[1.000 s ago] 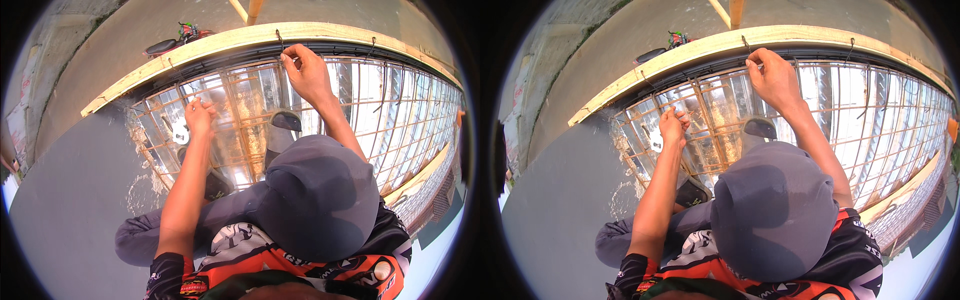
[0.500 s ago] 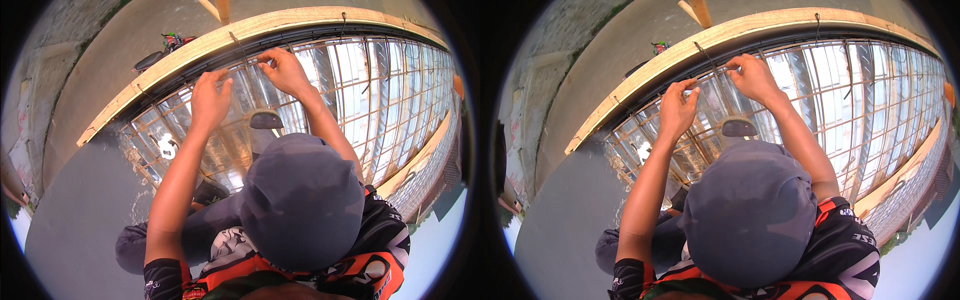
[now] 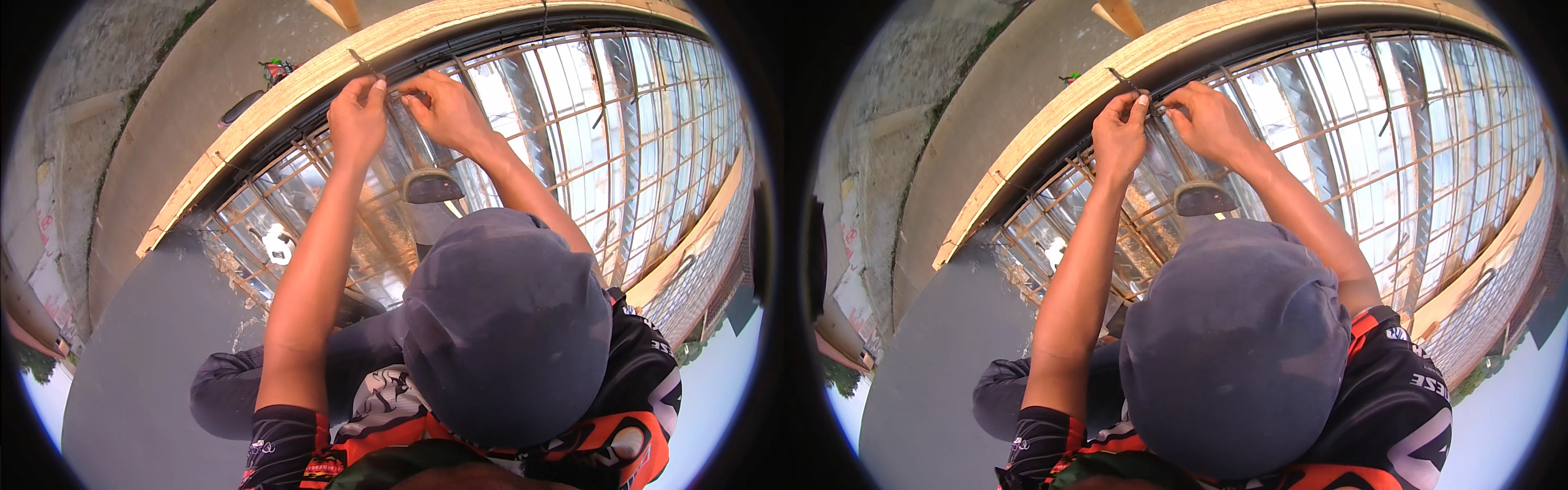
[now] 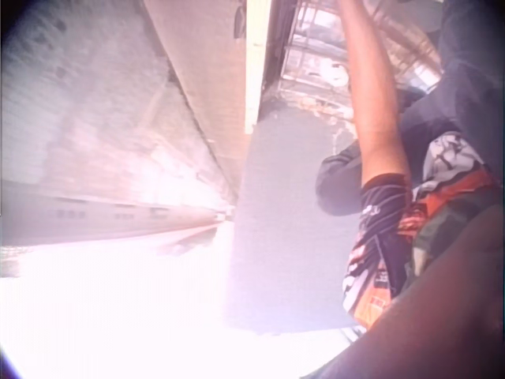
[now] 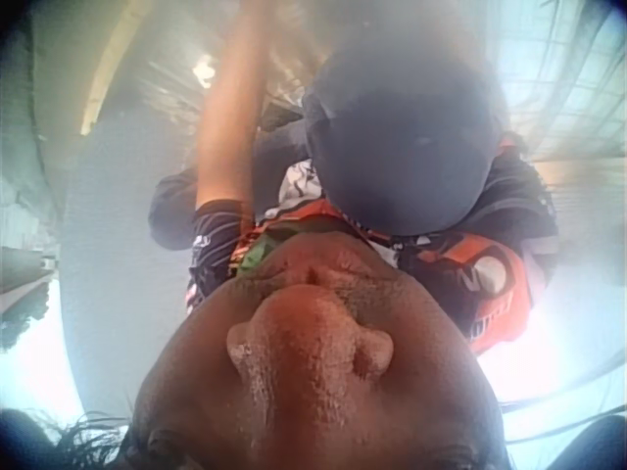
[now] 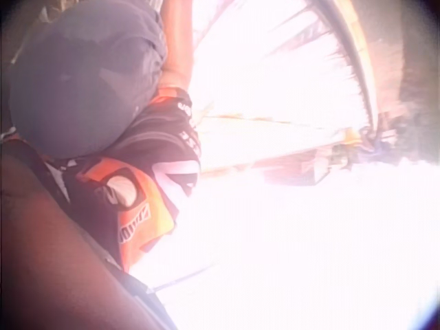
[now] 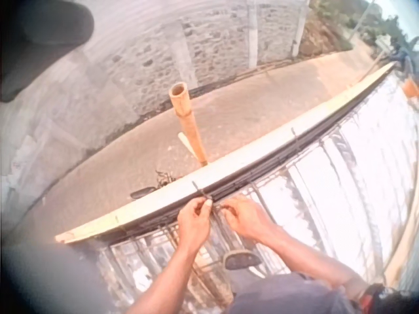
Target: The person is assembling a roof structure by securing wooden planks to a metal grid using wire ties. They position the planks, wrap wire around the grid and wood, and twist the wire to fasten the components together.
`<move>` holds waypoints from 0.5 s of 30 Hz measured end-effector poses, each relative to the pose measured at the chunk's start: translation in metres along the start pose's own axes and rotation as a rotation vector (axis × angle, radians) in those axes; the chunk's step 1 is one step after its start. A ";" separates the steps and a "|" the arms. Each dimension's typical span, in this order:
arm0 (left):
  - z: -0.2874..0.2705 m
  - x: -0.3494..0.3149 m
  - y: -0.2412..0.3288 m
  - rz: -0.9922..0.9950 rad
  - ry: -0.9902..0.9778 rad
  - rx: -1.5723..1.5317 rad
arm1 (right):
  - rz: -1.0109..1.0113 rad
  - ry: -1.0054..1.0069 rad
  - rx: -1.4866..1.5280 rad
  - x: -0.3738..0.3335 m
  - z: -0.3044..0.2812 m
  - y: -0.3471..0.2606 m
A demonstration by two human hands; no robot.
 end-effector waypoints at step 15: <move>0.001 -0.002 -0.003 -0.041 -0.045 -0.470 | 0.018 0.128 0.266 0.033 0.009 0.001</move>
Point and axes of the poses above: each hand's wrist, its own x-axis towards the middle knuckle, its own z-axis out of the palm, y = z × x, the point moved 8 cm from there along x, towards the middle knuckle, and after that the axes turned 5 degrees about x, right-handed, at the moved point
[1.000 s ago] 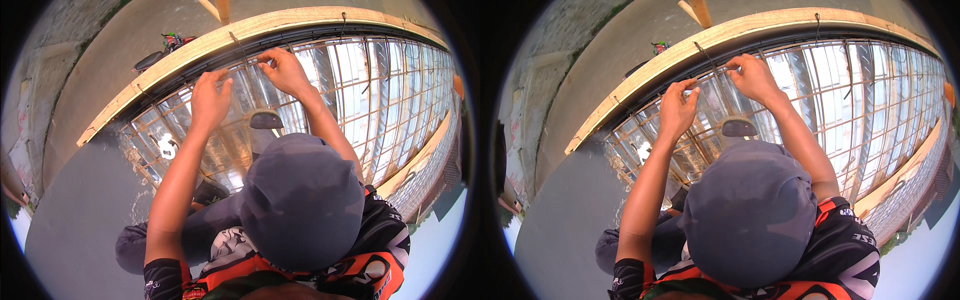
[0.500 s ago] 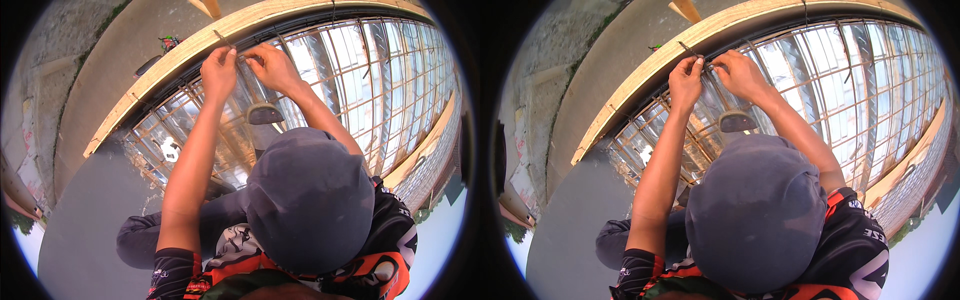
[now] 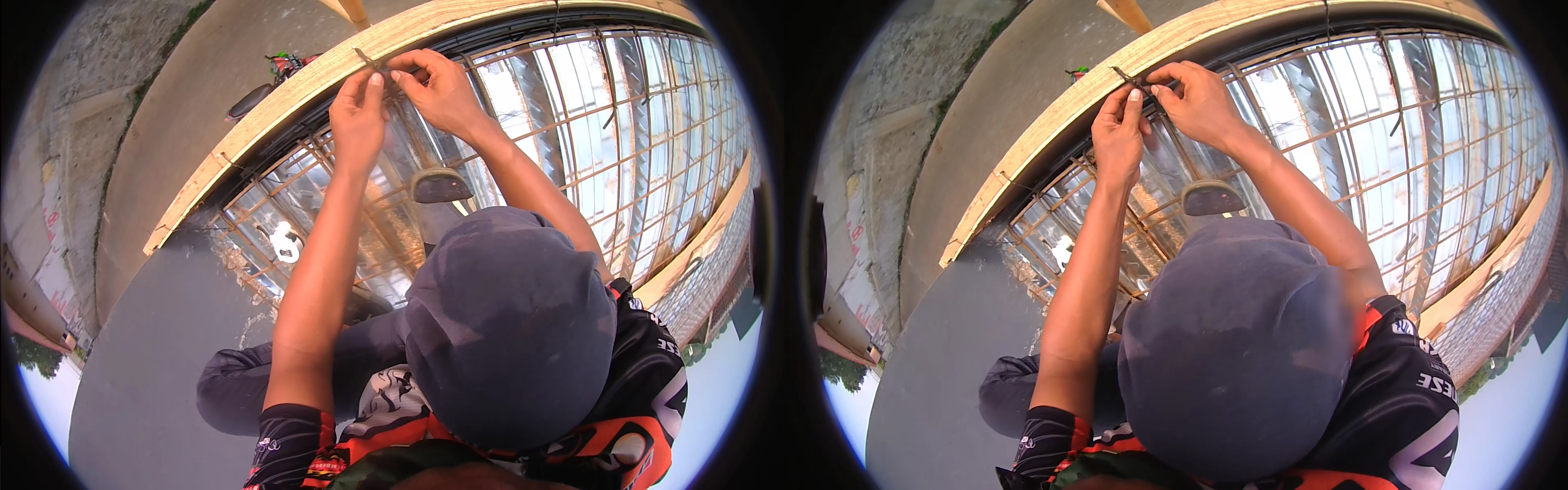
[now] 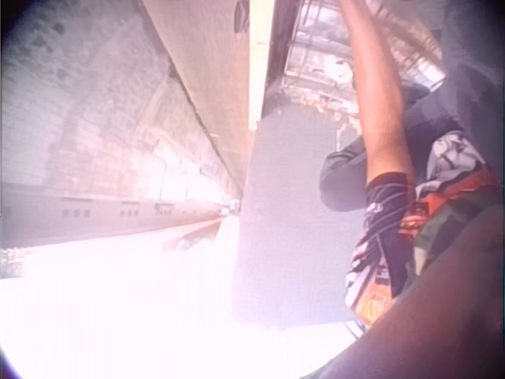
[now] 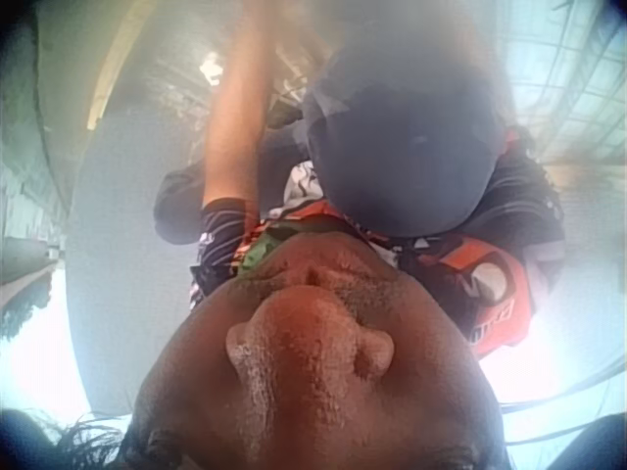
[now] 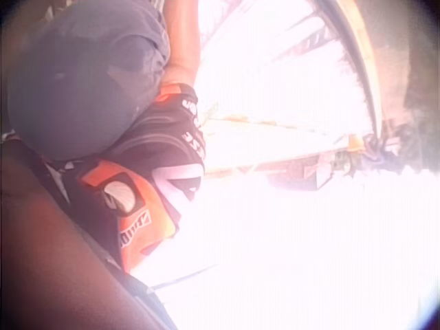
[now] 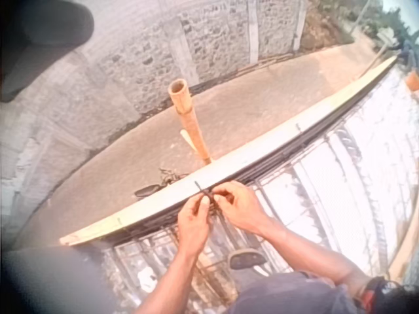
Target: The person is assembling a roof structure by securing wooden planks to a metal grid using wire ties. They position the planks, wrap wire around the grid and wood, and twist the wire to fasten the components together.
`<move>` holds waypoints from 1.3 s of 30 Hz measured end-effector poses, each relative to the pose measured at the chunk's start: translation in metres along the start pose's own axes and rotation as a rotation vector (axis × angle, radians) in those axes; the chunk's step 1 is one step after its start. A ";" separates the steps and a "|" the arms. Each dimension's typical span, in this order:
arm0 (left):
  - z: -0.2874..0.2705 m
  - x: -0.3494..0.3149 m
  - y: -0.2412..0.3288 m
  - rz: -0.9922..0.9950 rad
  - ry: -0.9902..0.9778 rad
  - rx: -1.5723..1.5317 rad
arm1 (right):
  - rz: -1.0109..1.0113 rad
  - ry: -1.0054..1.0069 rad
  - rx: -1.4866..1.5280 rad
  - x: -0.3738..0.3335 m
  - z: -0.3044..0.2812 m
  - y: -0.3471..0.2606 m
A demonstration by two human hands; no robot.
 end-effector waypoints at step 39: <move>-0.014 0.013 0.007 0.265 -0.095 0.654 | 0.047 -0.114 -0.331 -0.015 0.006 0.018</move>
Point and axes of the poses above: each hand's wrist, its own x-axis towards the middle knuckle, its own z-axis out of the palm, y = z × x, the point moved 8 cm from there along x, towards the middle knuckle, and after that the axes turned 5 degrees about x, right-handed, at the moved point
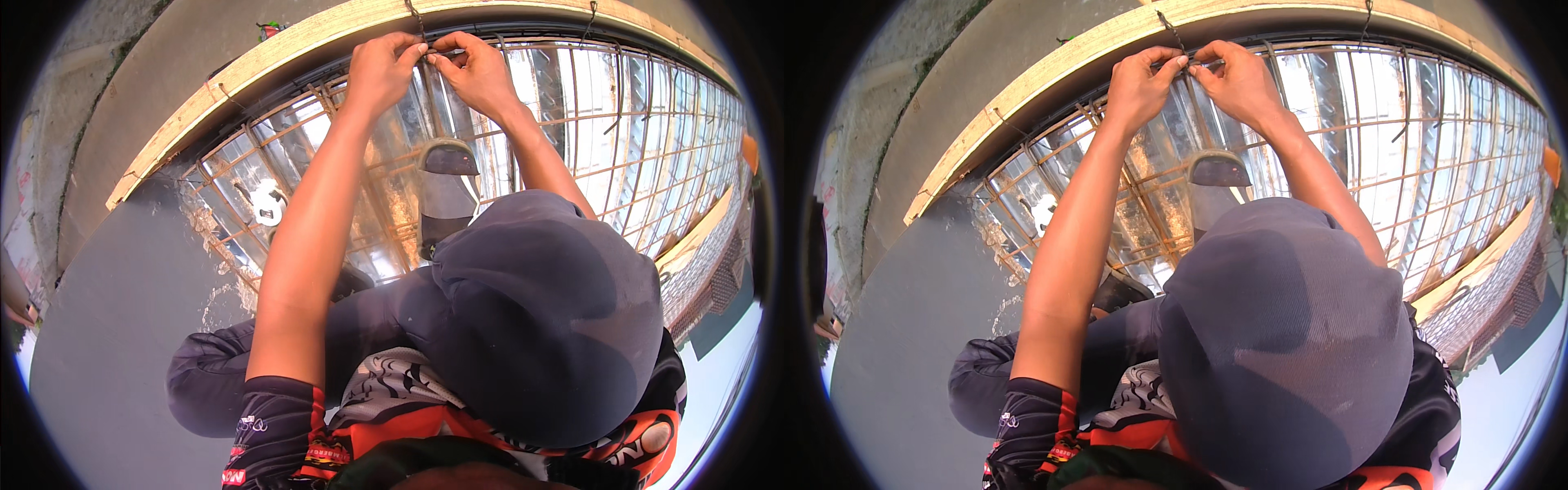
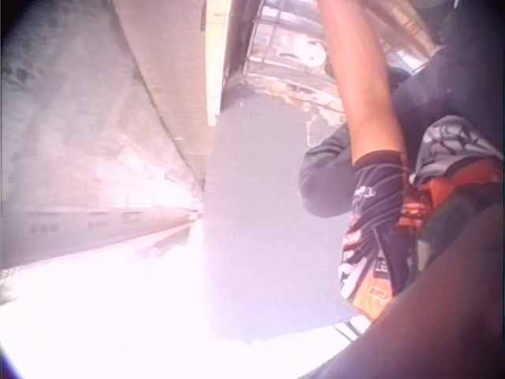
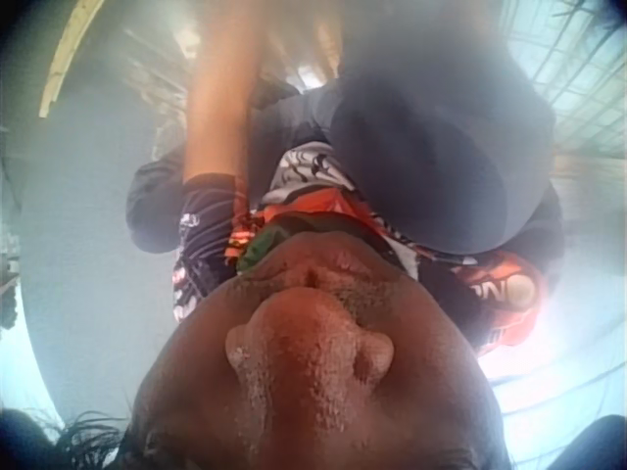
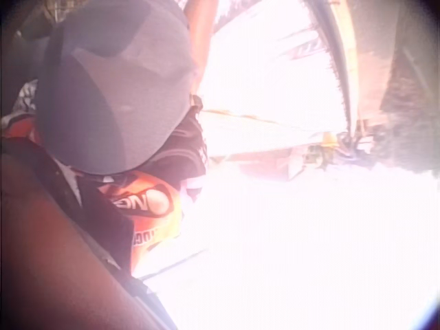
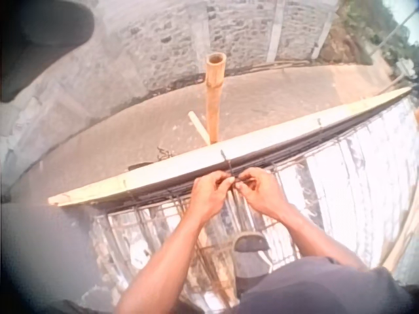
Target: The person is assembling a roof structure by securing wooden planks to a metal grid using wire ties. They position the planks, wrap wire around the grid and wood, and twist the wire to fasten the components together.
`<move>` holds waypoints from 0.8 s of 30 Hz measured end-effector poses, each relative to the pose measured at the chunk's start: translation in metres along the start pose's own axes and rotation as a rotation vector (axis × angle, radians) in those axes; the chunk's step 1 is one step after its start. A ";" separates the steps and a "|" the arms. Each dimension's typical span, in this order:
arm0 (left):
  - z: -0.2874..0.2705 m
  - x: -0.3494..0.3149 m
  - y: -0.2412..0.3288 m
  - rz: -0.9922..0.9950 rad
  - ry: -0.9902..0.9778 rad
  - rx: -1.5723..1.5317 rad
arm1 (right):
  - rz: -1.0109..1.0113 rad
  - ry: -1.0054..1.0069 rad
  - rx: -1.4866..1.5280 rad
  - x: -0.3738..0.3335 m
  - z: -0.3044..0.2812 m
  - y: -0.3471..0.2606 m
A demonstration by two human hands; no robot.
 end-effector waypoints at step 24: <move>0.008 -0.024 -0.021 -0.358 -0.147 -0.286 | 0.109 -0.012 -0.072 0.023 -0.006 -0.029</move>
Point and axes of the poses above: each hand's wrist, its own x-axis towards the middle knuckle, its own z-axis out of the palm, y = z × x, the point moved 8 cm from there along x, towards the middle knuckle, and after that the axes turned 5 degrees about x, right-handed, at the moved point
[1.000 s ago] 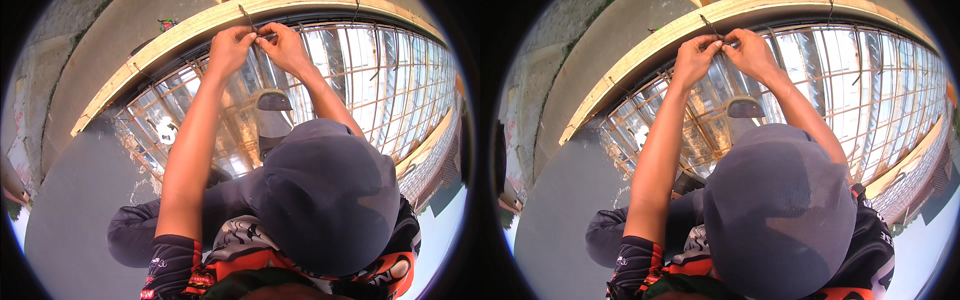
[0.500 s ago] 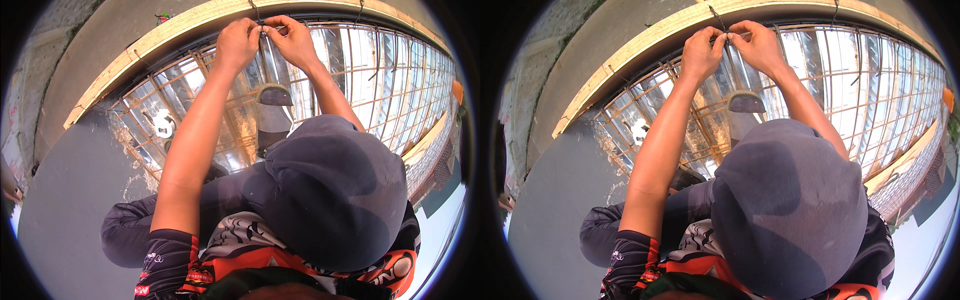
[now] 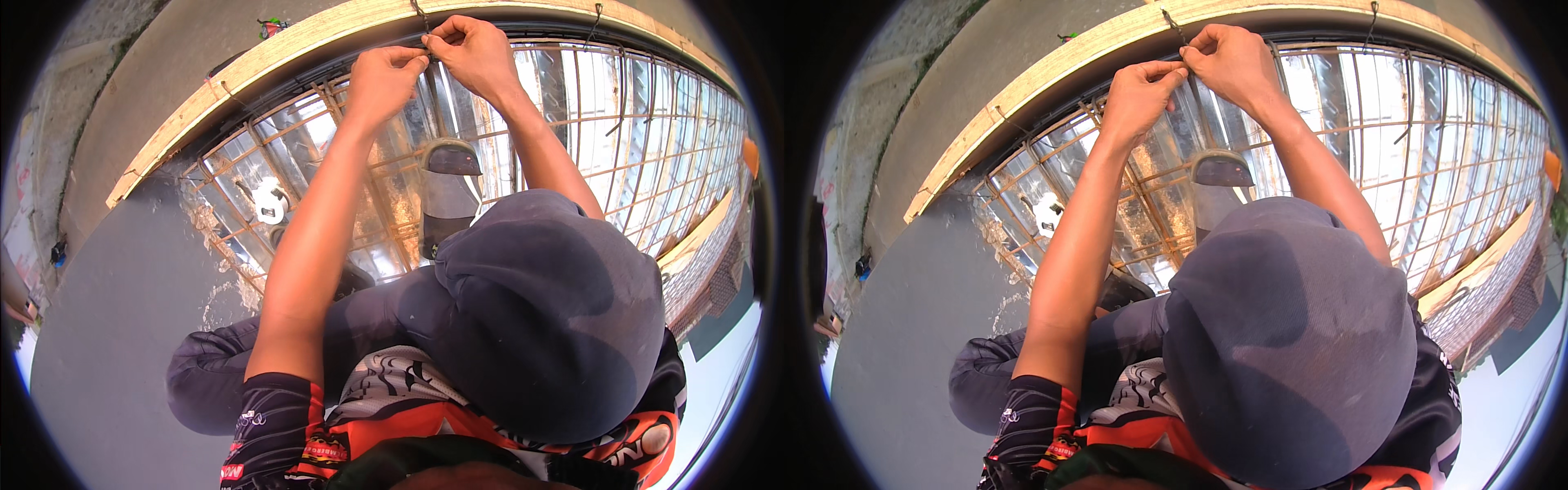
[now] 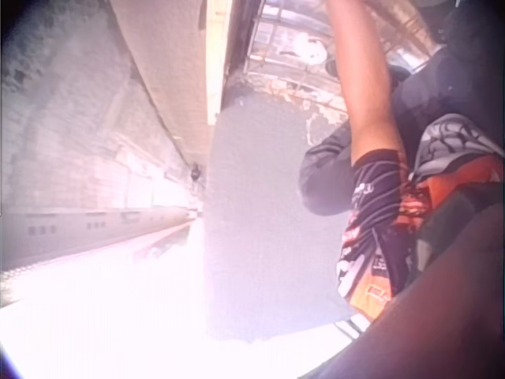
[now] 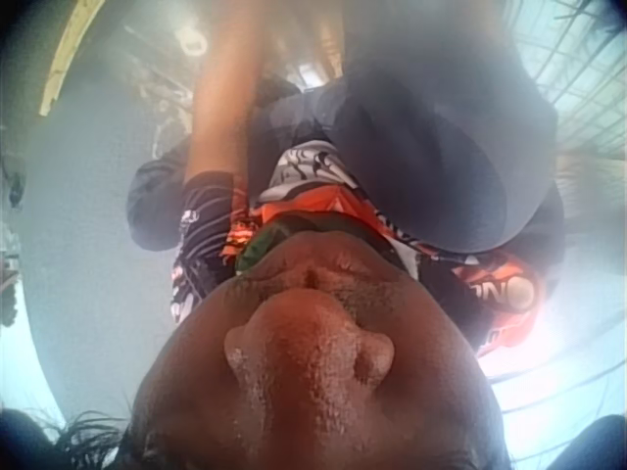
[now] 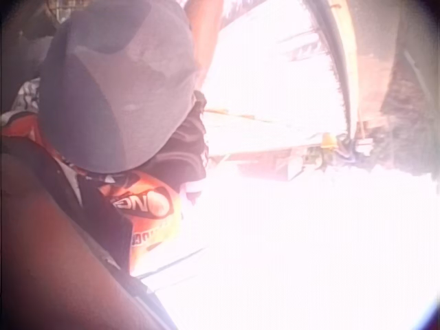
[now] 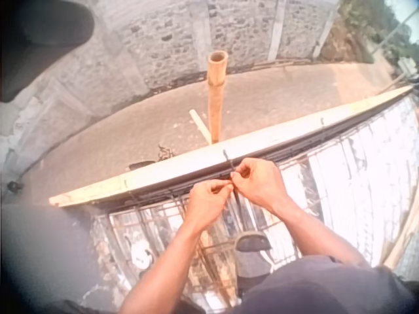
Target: The person is assembling a roof structure by securing wooden planks to a metal grid using wire ties. They position the planks, wrap wire around the grid and wood, and twist the wire to fasten the components together.
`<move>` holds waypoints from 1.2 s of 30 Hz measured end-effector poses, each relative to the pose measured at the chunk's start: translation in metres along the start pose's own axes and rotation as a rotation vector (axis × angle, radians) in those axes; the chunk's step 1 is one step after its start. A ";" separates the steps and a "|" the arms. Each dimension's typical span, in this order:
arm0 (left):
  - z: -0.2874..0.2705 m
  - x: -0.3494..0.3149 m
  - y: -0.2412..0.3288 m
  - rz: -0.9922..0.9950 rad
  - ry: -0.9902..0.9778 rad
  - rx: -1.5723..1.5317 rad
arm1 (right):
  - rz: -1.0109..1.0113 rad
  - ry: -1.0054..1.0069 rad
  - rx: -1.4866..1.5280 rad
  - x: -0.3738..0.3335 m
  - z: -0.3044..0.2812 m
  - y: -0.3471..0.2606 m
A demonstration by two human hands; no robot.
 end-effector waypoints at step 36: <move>-0.014 0.019 0.028 0.360 0.167 0.210 | -0.484 0.112 -0.146 -0.001 -0.039 0.013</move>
Point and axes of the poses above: each hand's wrist, its own x-axis towards the middle knuckle, its own z-axis out of the palm, y = z × x, the point moved 8 cm from there along x, towards the middle knuckle, and after that the axes turned 5 degrees about x, right-handed, at the moved point
